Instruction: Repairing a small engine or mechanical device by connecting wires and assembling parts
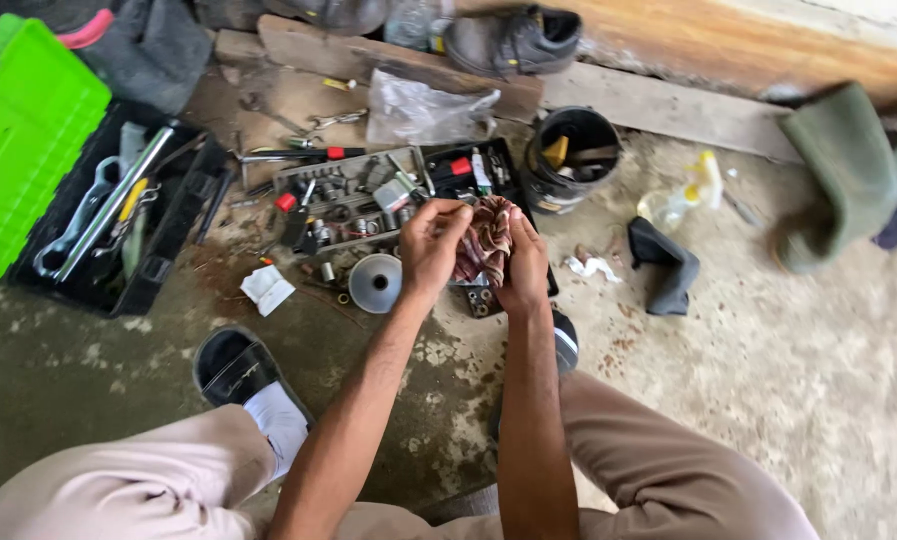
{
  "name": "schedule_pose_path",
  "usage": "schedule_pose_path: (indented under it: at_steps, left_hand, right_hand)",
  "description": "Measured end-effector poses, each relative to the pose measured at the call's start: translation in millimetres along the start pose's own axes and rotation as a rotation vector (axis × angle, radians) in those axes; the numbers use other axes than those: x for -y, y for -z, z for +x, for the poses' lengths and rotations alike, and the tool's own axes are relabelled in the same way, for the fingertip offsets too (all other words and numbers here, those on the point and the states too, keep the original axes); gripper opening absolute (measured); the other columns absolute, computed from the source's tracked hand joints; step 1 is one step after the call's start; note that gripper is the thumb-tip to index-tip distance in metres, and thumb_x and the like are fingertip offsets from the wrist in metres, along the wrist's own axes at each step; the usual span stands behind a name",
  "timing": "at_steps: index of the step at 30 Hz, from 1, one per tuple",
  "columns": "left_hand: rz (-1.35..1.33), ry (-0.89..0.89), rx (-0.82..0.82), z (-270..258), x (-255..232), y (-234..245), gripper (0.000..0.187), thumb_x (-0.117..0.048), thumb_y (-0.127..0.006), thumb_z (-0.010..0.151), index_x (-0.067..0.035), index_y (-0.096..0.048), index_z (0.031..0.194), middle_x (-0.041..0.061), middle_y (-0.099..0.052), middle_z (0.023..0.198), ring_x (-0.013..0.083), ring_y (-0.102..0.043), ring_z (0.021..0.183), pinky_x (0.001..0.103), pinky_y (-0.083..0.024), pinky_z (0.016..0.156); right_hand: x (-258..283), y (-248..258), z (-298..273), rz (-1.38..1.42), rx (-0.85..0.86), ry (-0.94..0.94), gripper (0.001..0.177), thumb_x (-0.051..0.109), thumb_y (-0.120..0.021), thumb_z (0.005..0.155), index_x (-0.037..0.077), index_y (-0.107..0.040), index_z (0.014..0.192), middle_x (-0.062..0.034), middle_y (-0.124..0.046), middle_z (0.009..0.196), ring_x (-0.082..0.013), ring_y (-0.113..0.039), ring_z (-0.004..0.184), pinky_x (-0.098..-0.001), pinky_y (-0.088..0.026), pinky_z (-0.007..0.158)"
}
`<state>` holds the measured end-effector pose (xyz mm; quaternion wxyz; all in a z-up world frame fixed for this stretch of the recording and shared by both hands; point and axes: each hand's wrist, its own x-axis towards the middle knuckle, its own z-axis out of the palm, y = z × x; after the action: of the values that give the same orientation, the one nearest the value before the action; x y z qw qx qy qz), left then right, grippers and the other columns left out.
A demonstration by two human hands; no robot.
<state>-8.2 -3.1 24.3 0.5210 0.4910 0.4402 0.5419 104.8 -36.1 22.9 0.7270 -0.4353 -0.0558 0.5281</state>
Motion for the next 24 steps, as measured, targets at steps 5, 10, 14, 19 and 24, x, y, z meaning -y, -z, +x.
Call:
schedule_pose_path:
  at_steps: [5, 10, 14, 19, 24]
  left_hand:
    - [0.135, -0.034, -0.053, 5.0, -8.4, 4.8, 0.008, -0.016, -0.08, 0.089, -0.011, -0.079, 0.095, 0.01, -0.075, 0.077, 0.0146, -0.07, 0.07, 0.029, -0.057, 0.062]
    - [0.286, -0.059, 0.079, 24.7, 11.5, 31.3, 0.005, -0.016, -0.08, 0.086, -0.013, -0.08, 0.09, 0.008, -0.075, 0.074, 0.0183, -0.074, 0.067, 0.031, -0.059, 0.057]
    - [0.292, -0.17, 0.191, 29.2, -3.0, 52.1, 0.014, -0.017, -0.081, 0.085, -0.009, -0.078, 0.096, 0.009, -0.075, 0.08, 0.017, -0.07, 0.065, 0.029, -0.055, 0.056]
    - [0.404, -0.278, 0.257, 30.3, -22.5, 62.6, 0.011, -0.008, -0.075, 0.088, -0.007, -0.078, 0.098, 0.013, -0.076, 0.081, 0.0243, -0.072, 0.067, 0.034, -0.056, 0.059]
    - [0.637, -0.304, 0.34, 26.8, -40.9, 67.5, 0.012, -0.005, -0.073, 0.086, -0.005, -0.076, 0.098, 0.017, -0.075, 0.085, 0.0365, -0.074, 0.075, 0.041, -0.059, 0.066]
  right_hand:
    - [-3.2, -34.8, -25.1, -0.288, 0.116, 0.136, 0.028, 0.022, -0.063, 0.105, 0.002, -0.074, 0.121, -0.0155, -0.076, 0.095, -0.0196, -0.073, 0.083, -0.036, -0.064, 0.075]
    - [-9.2, -30.2, -17.3, -0.507, 0.143, 0.262, 0.02, 0.014, -0.071, 0.101, 0.002, -0.077, 0.116, -0.0103, -0.068, 0.075, -0.0141, -0.064, 0.066, -0.0291, -0.056, 0.056]
    - [-9.1, -28.5, -9.8, -0.676, 0.215, 0.349, 0.014, 0.015, -0.072, 0.1, 0.005, -0.079, 0.108, -0.0073, -0.07, 0.073, -0.0108, -0.061, 0.067, -0.0286, -0.055, 0.061]
    - [-7.3, -27.8, -12.5, -0.84, 0.279, 0.342, 0.012, 0.017, -0.077, 0.096, 0.009, -0.081, 0.103, -0.0064, -0.073, 0.075, -0.0106, -0.065, 0.068, -0.0299, -0.057, 0.063]
    - [-5.7, -26.9, -11.4, -1.078, 0.334, 0.375, 0.017, 0.018, -0.08, 0.093, 0.007, -0.08, 0.105, -0.013, -0.078, 0.084, -0.0265, -0.077, 0.081, -0.0412, -0.059, 0.073]
